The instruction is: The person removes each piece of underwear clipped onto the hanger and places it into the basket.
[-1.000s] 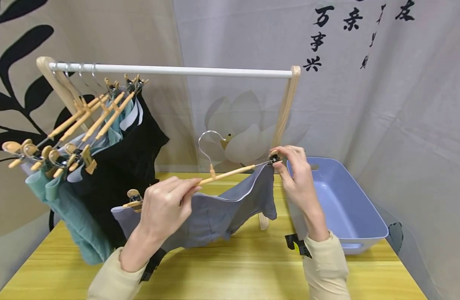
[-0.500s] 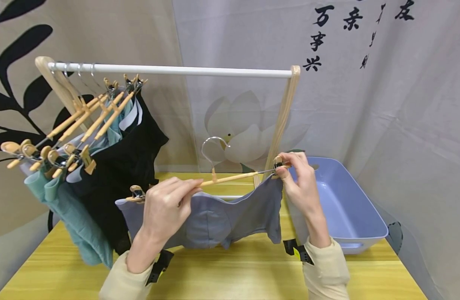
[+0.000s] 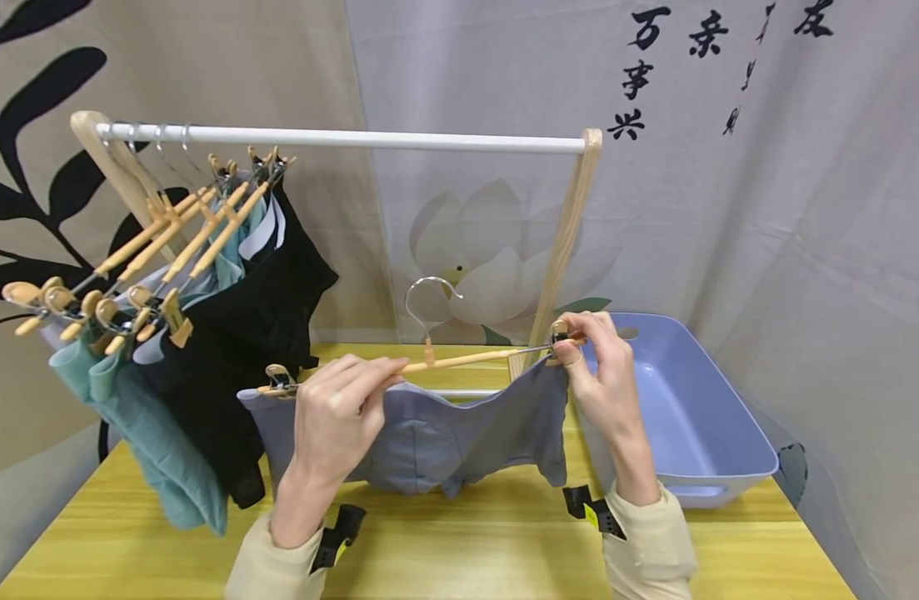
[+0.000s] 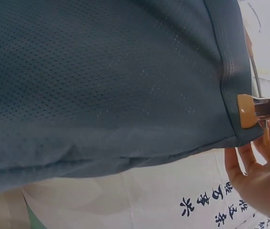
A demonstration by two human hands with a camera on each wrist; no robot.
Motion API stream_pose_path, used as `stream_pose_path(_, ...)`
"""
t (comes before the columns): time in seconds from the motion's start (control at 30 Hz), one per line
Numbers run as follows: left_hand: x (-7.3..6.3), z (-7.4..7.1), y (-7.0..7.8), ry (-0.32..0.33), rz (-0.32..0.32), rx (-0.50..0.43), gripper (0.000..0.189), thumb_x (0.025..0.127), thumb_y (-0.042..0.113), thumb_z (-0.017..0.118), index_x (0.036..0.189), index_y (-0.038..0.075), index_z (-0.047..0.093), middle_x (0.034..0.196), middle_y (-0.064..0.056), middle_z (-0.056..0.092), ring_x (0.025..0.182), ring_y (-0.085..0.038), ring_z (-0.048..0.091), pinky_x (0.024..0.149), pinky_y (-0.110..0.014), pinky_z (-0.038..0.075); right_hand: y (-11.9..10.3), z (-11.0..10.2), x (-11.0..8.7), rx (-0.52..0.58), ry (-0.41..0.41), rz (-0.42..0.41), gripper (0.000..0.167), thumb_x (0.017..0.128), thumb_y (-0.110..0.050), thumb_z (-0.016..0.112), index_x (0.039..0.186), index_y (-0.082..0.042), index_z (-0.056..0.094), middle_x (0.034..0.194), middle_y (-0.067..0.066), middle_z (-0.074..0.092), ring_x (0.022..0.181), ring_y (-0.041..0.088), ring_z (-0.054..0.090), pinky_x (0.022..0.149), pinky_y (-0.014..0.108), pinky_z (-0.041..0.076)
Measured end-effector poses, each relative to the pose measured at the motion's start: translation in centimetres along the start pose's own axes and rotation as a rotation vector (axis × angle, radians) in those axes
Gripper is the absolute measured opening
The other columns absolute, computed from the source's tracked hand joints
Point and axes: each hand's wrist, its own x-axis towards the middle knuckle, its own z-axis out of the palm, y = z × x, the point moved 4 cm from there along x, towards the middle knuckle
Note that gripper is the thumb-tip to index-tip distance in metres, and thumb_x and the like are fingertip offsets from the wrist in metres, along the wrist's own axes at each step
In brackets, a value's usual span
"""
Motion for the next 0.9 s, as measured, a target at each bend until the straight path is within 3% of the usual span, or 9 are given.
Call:
stream_pose_path(0.27, -0.13, 0.14, 0.05, 0.006, 0.002, -0.002, 0.016, 0.073, 0.001, 0.077, 0.088, 0.006, 0.076, 0.08, -0.006, 0.075, 0.063, -0.018, 0.063, 0.055, -0.025, 0.048, 0.12, -0.03, -0.11, 0.059, 0.001, 0.001, 0.024, 0.091, -0.006, 0.057, 0.095, 0.018, 0.057, 0.094, -0.014, 0.059, 0.09, 0.005, 0.05, 0.08, 0.011, 0.042)
stream_pose_path(0.67, 0.03, 0.3, 0.35, 0.012, 0.024, -0.01, 0.015, 0.073, 0.002, 0.078, 0.088, 0.007, 0.077, 0.08, -0.006, 0.075, 0.063, -0.018, 0.064, 0.055, -0.025, 0.048, 0.24, -0.36, -0.22, 0.051, 0.037, 0.022, 0.023, 0.089, -0.003, 0.058, 0.092, 0.019, 0.057, 0.091, -0.017, 0.061, 0.087, 0.002, 0.051, 0.076, 0.009, 0.043)
stream_pose_path(0.9, 0.15, 0.34, 0.51, 0.005, 0.027, -0.016, 0.015, 0.073, 0.001, 0.077, 0.088, 0.006, 0.076, 0.08, -0.006, 0.075, 0.064, -0.018, 0.064, 0.055, -0.025, 0.049, 0.34, -0.52, -0.39, 0.083, 0.057, 0.039, 0.029, 0.09, -0.01, 0.06, 0.09, 0.019, 0.056, 0.086, -0.008, 0.059, 0.083, 0.004, 0.049, 0.072, 0.01, 0.041)
